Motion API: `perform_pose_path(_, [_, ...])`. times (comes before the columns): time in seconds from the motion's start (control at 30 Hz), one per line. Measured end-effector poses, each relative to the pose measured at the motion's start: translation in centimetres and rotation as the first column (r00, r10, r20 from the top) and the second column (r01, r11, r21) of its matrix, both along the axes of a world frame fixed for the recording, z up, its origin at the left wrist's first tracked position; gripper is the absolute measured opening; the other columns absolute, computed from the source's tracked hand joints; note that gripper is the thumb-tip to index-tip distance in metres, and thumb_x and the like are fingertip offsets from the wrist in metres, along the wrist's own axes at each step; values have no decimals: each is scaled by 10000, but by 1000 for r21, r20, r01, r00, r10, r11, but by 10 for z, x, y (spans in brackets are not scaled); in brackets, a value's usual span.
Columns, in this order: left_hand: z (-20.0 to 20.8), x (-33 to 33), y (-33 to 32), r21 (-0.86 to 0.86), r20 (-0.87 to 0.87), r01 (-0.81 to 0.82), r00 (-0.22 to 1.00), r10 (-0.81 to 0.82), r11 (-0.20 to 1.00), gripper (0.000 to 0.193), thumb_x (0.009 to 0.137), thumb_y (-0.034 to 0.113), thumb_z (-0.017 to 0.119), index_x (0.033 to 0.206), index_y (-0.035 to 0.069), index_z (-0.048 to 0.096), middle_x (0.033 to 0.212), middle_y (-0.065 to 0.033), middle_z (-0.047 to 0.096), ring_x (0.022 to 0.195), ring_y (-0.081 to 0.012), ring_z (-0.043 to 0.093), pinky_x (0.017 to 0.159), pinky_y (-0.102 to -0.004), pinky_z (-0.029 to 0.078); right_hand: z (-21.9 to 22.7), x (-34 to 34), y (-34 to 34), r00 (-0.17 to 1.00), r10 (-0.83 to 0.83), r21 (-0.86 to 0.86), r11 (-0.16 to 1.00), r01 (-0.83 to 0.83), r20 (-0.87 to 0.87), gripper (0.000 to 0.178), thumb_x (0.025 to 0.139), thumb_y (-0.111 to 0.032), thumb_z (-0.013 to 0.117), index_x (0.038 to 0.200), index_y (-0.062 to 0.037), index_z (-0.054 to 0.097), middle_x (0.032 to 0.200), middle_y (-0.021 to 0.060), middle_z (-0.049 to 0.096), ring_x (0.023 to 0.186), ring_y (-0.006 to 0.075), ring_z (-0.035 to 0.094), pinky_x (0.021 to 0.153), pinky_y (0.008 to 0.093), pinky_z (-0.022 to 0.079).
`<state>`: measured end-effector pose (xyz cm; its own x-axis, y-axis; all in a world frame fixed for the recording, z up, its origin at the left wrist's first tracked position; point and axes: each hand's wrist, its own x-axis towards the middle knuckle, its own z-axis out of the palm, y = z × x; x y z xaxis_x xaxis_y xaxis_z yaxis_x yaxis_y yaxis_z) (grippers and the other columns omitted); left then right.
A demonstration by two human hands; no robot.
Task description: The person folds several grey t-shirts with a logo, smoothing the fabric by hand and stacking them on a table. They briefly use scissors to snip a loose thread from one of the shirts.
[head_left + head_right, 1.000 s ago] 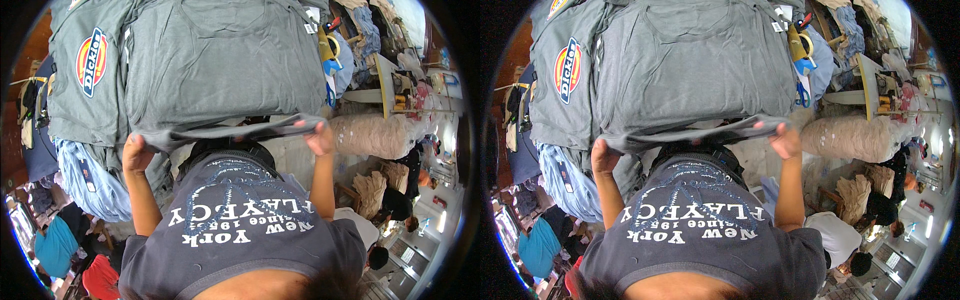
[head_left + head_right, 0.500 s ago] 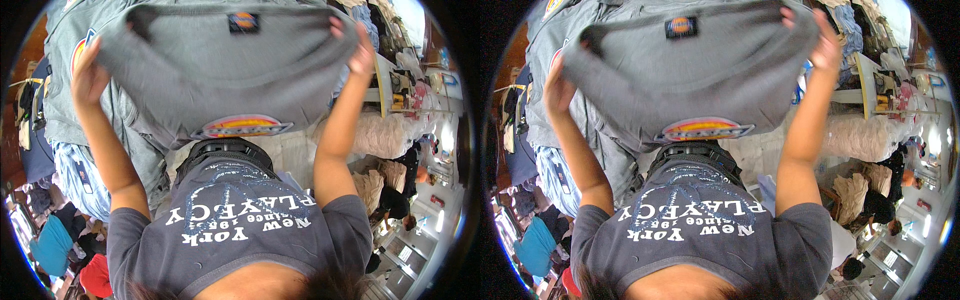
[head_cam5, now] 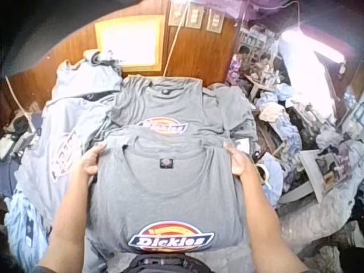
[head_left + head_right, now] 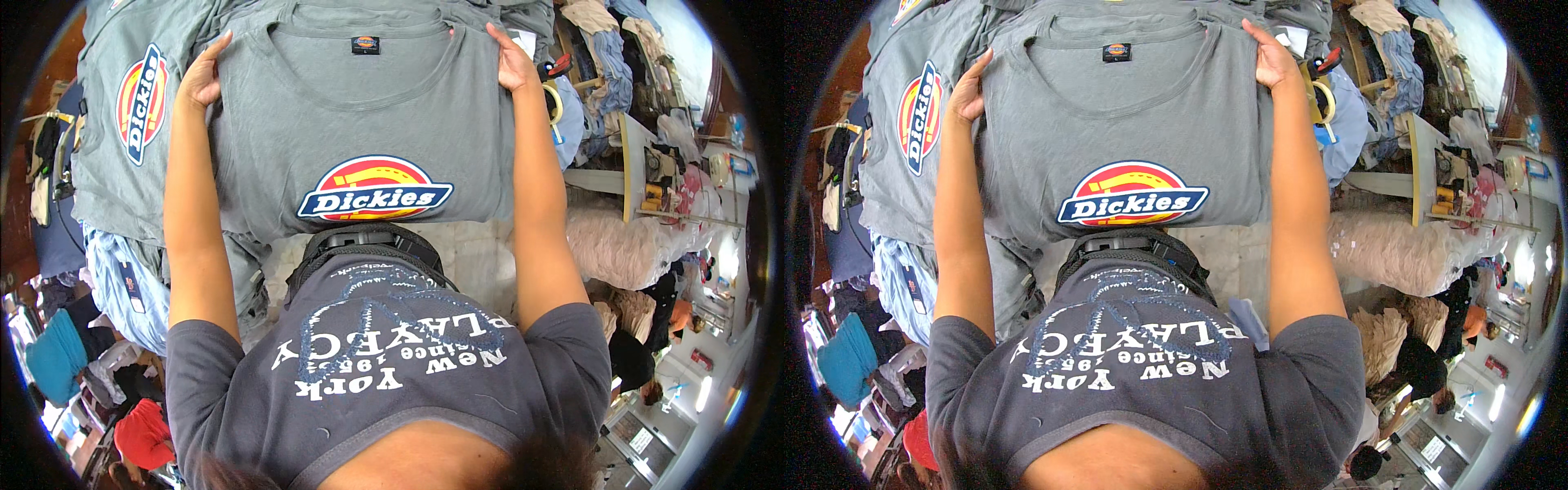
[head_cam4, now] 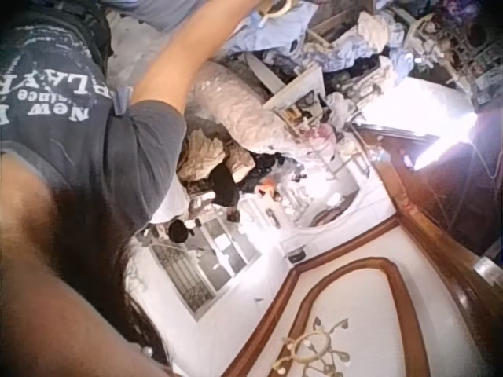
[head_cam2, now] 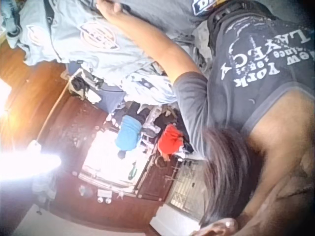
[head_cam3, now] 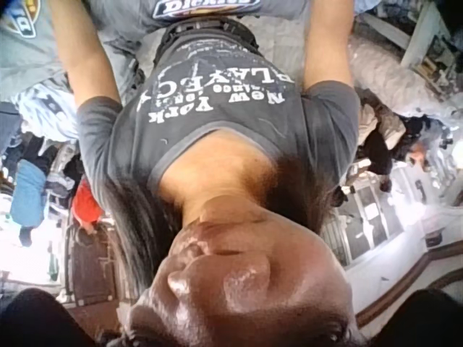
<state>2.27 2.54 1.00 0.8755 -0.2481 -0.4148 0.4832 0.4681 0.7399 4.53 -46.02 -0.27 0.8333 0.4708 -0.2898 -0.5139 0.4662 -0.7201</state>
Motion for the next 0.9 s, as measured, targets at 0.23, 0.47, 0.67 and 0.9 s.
perform_pose_path(0.23, [55, -30, 1, 872, -9, 51, 996, -89, 486, 524, 757, 461, 568, 998, -4, 562, 921, -68, 594, 818, -162, 555, 699, -238, 415, 48, -20, -24, 992, 27, -799, 595, 83, 123, 530, 709, -495, 611, 984, -43, 563, 965, 86, 577, 856, 163, 542, 786, 295, 423])
perform_pose_path(0.47, [26, -24, -51, 644, 340, -724, 561, -755, -248, 449, 772, 456, 499, 1007, 78, 554, 1013, -75, 534, 977, -249, 486, 820, -373, 389, 28, 1, 31, 380, 549, -625, 374, 685, 745, 486, 679, -466, 640, 938, -60, 579, 926, 73, 585, 885, 224, 531, 773, 308, 409])
perform_pose_path(0.67, [29, -3, -56, 688, 477, -720, 546, -689, -95, 393, 796, 443, 464, 842, 53, 472, 749, -159, 572, 710, -337, 553, 579, -404, 428, 29, 11, 52, 565, 507, -738, 245, 629, 651, 451, 689, -448, 619, 900, -52, 575, 873, 122, 594, 842, 262, 559, 743, 347, 424])
perform_pose_path(0.9, [9, 18, -46, 653, 402, -735, 542, -738, -184, 446, 798, 506, 403, 801, 60, 402, 603, -162, 564, 571, -367, 553, 489, -438, 425, 35, 17, 57, 544, 611, -751, 130, 647, 575, 398, 696, -414, 595, 813, -37, 543, 778, 160, 573, 751, 312, 549, 625, 381, 414])
